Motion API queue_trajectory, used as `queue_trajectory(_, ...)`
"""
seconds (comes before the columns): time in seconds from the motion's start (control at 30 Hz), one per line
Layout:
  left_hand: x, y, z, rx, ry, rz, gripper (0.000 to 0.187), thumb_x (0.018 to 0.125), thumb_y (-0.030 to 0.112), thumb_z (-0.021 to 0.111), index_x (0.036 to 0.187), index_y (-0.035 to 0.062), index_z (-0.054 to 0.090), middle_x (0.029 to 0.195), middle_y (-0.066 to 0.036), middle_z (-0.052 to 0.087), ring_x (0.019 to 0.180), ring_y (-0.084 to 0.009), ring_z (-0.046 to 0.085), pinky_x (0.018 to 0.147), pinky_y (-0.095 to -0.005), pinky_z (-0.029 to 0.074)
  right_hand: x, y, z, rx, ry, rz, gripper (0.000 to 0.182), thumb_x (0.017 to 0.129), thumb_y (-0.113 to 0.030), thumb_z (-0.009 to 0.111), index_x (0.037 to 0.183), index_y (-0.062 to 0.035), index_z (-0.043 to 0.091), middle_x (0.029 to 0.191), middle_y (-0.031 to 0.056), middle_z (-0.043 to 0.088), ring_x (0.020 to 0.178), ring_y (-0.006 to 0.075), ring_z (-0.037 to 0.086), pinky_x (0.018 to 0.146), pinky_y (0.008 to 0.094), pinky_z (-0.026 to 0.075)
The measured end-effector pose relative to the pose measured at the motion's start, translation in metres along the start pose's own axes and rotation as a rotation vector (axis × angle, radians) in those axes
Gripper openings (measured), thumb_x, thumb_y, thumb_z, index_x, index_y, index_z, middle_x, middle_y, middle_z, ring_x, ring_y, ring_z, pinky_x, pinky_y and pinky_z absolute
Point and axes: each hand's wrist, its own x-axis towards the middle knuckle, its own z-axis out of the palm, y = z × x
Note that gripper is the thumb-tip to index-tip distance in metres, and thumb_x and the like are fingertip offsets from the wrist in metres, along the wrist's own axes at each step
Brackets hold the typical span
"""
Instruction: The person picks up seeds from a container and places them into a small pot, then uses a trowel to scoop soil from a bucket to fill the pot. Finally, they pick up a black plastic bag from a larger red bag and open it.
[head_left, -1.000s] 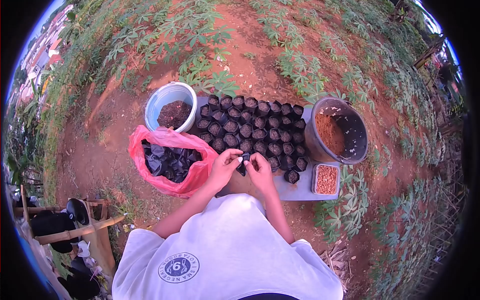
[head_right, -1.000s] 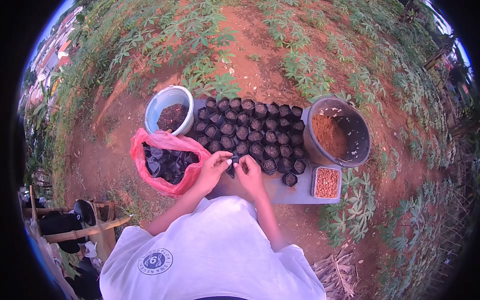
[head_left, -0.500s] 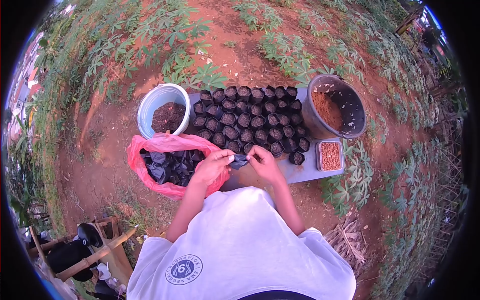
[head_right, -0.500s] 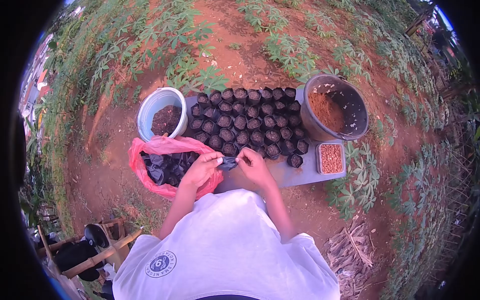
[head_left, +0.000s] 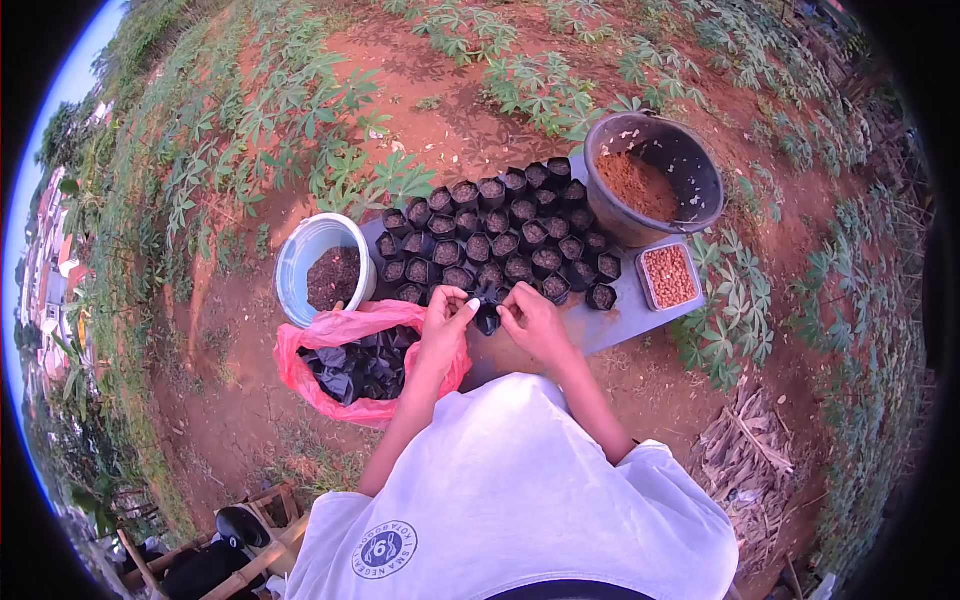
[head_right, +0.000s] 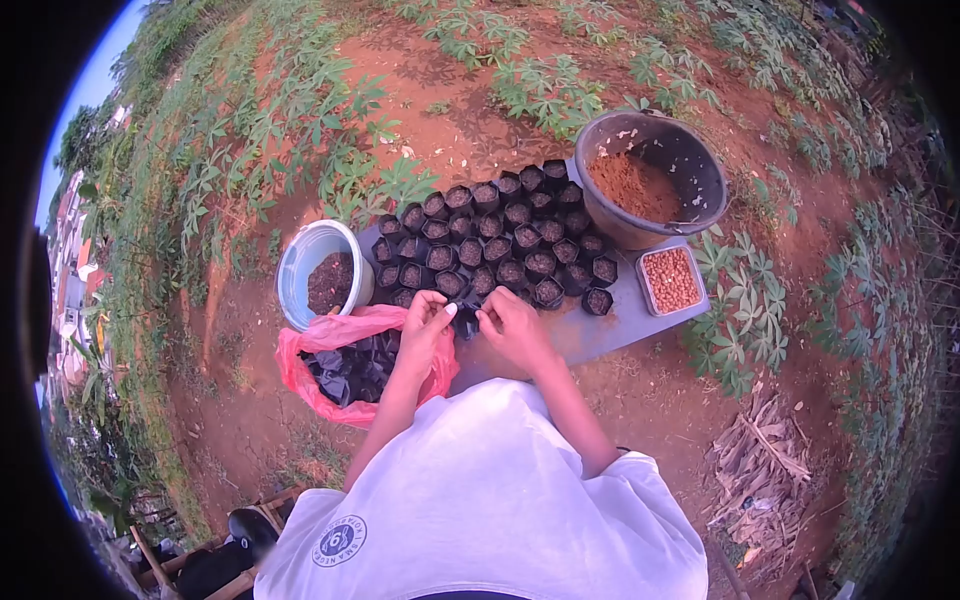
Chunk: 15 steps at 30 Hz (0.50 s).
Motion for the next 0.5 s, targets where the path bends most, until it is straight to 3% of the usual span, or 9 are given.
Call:
queue_trajectory(0.13,0.001,-0.013,0.012,0.103,0.087,-0.006,0.017,0.091,0.013,0.066,0.098,0.0086,0.051,0.082,0.001,0.054,0.064,-0.0052,0.05,0.054,-0.0193,0.039,0.001,0.003,-0.007,0.073,0.107,-0.007,0.014,0.084,-0.005,0.065,0.081,0.0009,0.052,0.076,0.0106,0.052,0.063,0.0224,0.058,0.057,0.0339,0.046)
queue_trajectory(0.2,-0.004,-0.011,0.023,0.072,0.079,-0.07,0.016,0.092,0.013,0.065,0.098,0.0082,0.051,0.082,0.001,0.054,0.066,-0.0059,0.052,0.054,-0.0197,0.04,0.001,0.005,-0.012,0.082,0.154,0.06,0.014,0.085,-0.002,0.064,0.08,0.002,0.051,0.075,0.008,0.05,0.061,0.015,0.054,0.056,0.0276,0.044)
queue_trajectory(0.3,-0.004,-0.015,0.032,0.051,0.056,-0.154,0.015,0.093,0.013,0.063,0.101,0.0071,0.052,0.083,-0.001,0.056,0.07,-0.0079,0.058,0.055,-0.0207,0.043,-0.001,0.009,-0.017,0.117,0.18,0.053,0.014,0.086,-0.004,0.064,0.081,0.0013,0.051,0.075,0.0091,0.05,0.06,0.017,0.054,0.055,0.0304,0.043)
queue_trajectory(0.5,-0.001,-0.019,0.042,0.147,0.106,-0.058,0.01,0.093,0.009,0.061,0.101,0.0042,0.058,0.086,-0.001,0.059,0.07,-0.0082,0.057,0.059,-0.0214,0.047,-0.006,0.022,-0.026,0.15,0.167,0.058,0.015,0.086,-0.005,0.063,0.081,0.0011,0.05,0.075,0.0081,0.049,0.061,0.015,0.053,0.056,0.0294,0.043)
